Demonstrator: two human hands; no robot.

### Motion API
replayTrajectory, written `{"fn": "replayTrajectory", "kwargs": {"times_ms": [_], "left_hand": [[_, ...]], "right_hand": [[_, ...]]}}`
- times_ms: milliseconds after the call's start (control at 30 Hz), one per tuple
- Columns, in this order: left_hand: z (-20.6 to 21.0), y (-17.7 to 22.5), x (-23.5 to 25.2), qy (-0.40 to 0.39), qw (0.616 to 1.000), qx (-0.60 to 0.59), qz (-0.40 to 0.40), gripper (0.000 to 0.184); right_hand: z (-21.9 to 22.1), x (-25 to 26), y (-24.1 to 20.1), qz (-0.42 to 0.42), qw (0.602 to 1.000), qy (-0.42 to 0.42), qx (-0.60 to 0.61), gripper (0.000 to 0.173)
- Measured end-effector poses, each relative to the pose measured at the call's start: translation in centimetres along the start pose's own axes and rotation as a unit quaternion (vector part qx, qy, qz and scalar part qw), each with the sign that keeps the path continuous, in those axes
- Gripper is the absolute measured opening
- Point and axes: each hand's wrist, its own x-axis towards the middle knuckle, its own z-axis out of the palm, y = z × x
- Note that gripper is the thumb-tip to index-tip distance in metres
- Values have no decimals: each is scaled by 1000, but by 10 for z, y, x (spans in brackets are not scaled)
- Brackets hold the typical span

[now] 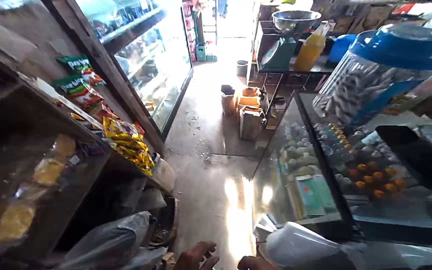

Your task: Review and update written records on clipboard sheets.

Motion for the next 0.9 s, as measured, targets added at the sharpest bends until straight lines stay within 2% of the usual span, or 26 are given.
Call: {"fn": "replayTrajectory", "kwargs": {"times_ms": [67,133,233,333,433,500,567,667,800,833,867,900], "left_hand": [[-26,-10,5,43,999,-11,4,31],[-41,-16,10,59,998,-34,10,31],[-50,-26,26,41,995,-91,1,29],[-52,-46,55,-11,993,-118,-11,28],[-66,-73,107,-45,994,-97,-11,29],[-83,-89,155,-24,997,-77,8,30],[-105,-96,213,30,996,-81,39,33],[-154,-83,303,110,983,-113,93,42],[-255,-35,418,200,962,-93,163,66],[-281,-25,439,248,954,-84,149,72],[-311,-21,455,271,954,-50,119,87],[-346,-28,463,223,972,50,59,110]], "right_hand": [[12,67,-9,25,998,-62,-15,34],[12,116,-10,24,996,-89,-18,34],[-13,173,-8,23,997,-73,-24,34],[-42,220,5,32,998,-20,49,35],[-72,269,30,99,983,15,153,34],[-100,303,49,151,966,27,211,34],[-136,336,64,181,954,43,234,32],[-206,368,64,182,952,85,229,32],[-317,398,41,168,950,147,218,33],[-342,408,36,169,950,156,210,33],[-366,421,32,171,951,161,203,33],[-388,434,29,175,952,164,191,33]]}}
